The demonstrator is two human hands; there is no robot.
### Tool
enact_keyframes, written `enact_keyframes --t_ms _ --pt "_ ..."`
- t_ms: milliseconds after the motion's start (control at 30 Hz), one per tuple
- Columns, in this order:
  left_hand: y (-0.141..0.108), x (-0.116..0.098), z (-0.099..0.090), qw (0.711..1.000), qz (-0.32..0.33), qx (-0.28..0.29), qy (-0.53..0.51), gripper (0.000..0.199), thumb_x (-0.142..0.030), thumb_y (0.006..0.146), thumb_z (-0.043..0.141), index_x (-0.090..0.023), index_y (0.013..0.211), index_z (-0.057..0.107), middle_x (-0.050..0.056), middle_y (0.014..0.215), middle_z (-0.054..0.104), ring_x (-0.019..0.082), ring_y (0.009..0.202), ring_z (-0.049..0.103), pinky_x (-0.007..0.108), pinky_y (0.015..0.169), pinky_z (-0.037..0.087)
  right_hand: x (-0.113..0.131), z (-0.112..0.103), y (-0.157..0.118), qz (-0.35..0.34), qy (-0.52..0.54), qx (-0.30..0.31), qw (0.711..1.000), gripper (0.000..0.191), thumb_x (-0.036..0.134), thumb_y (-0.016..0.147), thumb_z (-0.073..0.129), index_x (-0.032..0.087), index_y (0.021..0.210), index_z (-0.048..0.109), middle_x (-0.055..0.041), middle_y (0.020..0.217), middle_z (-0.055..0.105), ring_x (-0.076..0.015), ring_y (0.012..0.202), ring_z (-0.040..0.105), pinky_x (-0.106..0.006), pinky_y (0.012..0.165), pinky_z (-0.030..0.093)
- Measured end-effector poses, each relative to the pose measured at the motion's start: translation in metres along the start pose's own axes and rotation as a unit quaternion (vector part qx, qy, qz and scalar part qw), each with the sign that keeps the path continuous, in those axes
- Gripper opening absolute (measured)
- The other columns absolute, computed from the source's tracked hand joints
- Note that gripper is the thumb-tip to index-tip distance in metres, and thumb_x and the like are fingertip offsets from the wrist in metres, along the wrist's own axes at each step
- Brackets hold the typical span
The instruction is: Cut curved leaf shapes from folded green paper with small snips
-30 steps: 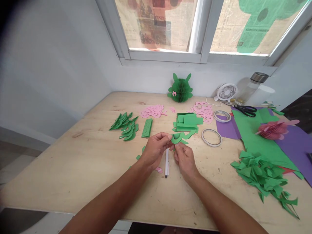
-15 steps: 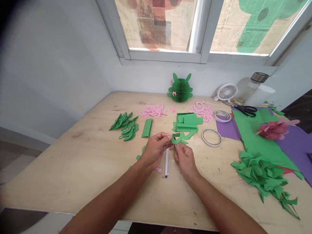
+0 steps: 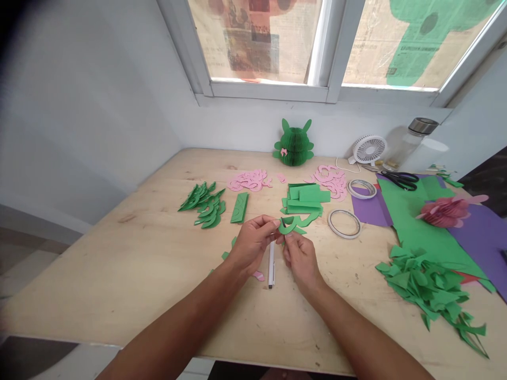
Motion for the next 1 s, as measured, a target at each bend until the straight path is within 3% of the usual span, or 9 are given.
enact_keyframes --t_ms 733,1000 --pt "-0.0027 -0.0021 0.0024 1.000 -0.005 0.002 0.000 0.022 -0.026 0.059 0.073 -0.014 0.057 0.054 -0.002 0.052 0.054 0.009 0.045 0.047 0.027 0.055 0.040 -0.0003 -0.0007 -0.0002 -0.005 -0.006 -0.007 1.000 0.037 0.051 0.081 0.053 0.017 0.068 0.055 0.0098 0.040 0.030 -0.0053 0.036 0.020 -0.021 0.037 0.015" --pt "-0.0016 -0.0047 -0.0010 1.000 -0.003 -0.017 -0.005 0.020 -0.025 0.059 0.073 -0.014 0.061 0.056 0.000 0.059 0.061 0.010 0.052 0.055 0.030 0.067 0.046 0.0074 -0.0014 -0.0007 -0.010 0.003 -0.017 1.000 0.040 0.055 0.080 0.053 0.016 0.071 0.055 0.0090 0.043 0.031 -0.0052 0.037 0.023 -0.021 0.037 0.015"
Point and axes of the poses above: each hand's wrist, its own y-axis towards the middle knuckle, its own z-axis out of the palm, x = y × z, the point moved 5 cm from there along y, towards the middle knuckle
